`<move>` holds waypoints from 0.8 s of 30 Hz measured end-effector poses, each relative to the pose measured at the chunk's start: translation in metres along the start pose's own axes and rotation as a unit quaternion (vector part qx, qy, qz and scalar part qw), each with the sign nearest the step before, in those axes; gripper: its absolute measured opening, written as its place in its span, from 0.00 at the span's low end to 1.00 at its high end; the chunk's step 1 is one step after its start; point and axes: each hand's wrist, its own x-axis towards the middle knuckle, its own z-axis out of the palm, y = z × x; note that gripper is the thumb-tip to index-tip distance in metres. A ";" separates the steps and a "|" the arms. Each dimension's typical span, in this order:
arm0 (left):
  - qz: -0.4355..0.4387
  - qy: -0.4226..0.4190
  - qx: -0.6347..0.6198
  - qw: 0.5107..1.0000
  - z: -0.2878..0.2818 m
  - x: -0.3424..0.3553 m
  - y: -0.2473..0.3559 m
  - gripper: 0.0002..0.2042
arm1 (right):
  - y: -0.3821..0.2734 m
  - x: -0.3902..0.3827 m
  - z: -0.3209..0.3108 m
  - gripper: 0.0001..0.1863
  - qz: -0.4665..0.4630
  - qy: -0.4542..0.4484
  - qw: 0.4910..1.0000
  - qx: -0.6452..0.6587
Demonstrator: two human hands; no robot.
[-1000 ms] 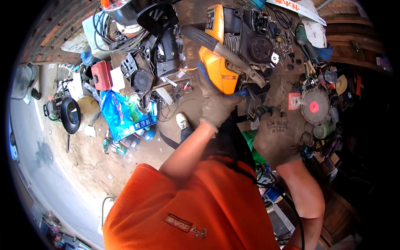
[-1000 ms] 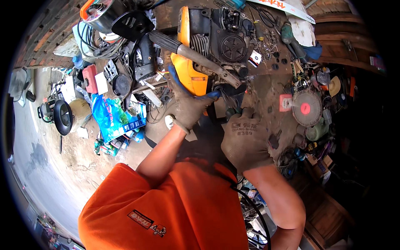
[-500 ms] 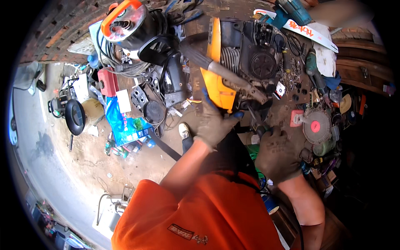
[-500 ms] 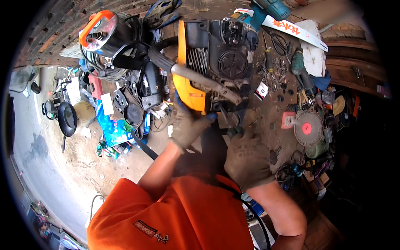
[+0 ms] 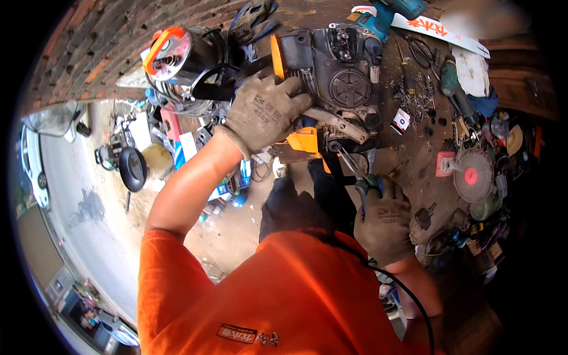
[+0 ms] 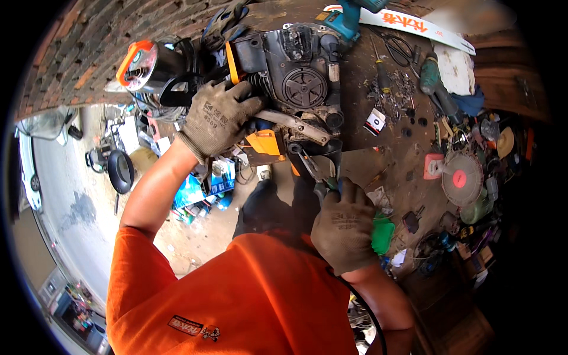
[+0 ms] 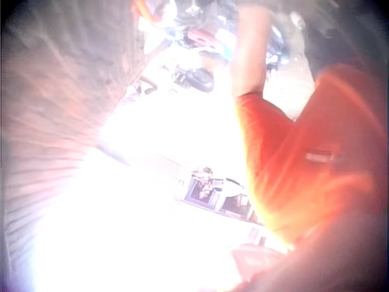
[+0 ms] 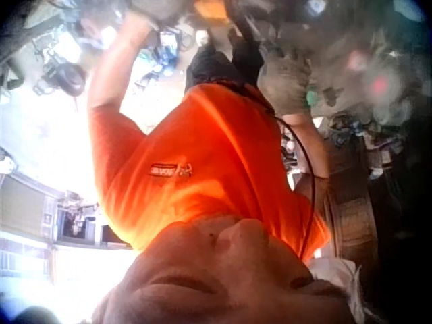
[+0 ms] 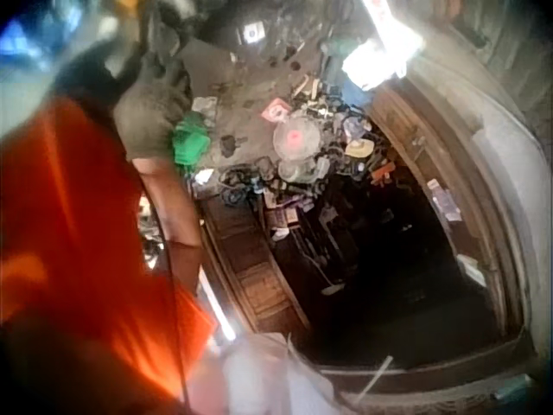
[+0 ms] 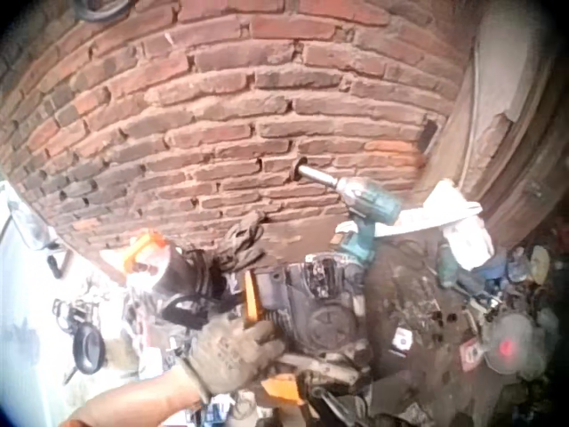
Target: The person works on a yellow chainsaw placed on a cluttered workbench. They repeatedly use a wrench to tighten bolts on the chainsaw's engine housing and handle, adjusting their grip and repositioning the tool throughout the process.
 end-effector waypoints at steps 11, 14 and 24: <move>0.063 0.079 0.001 0.995 0.012 0.002 -0.005 0.19 | -0.026 -0.024 0.051 0.22 0.291 -0.080 0.334 0.893; 0.064 0.084 0.001 0.994 0.013 0.000 -0.008 0.19 | -0.034 -0.022 0.055 0.23 0.265 -0.055 0.326 0.906; 0.082 0.054 -0.031 0.995 0.017 0.006 -0.015 0.19 | -0.035 0.015 0.009 0.19 0.415 -0.103 0.442 0.789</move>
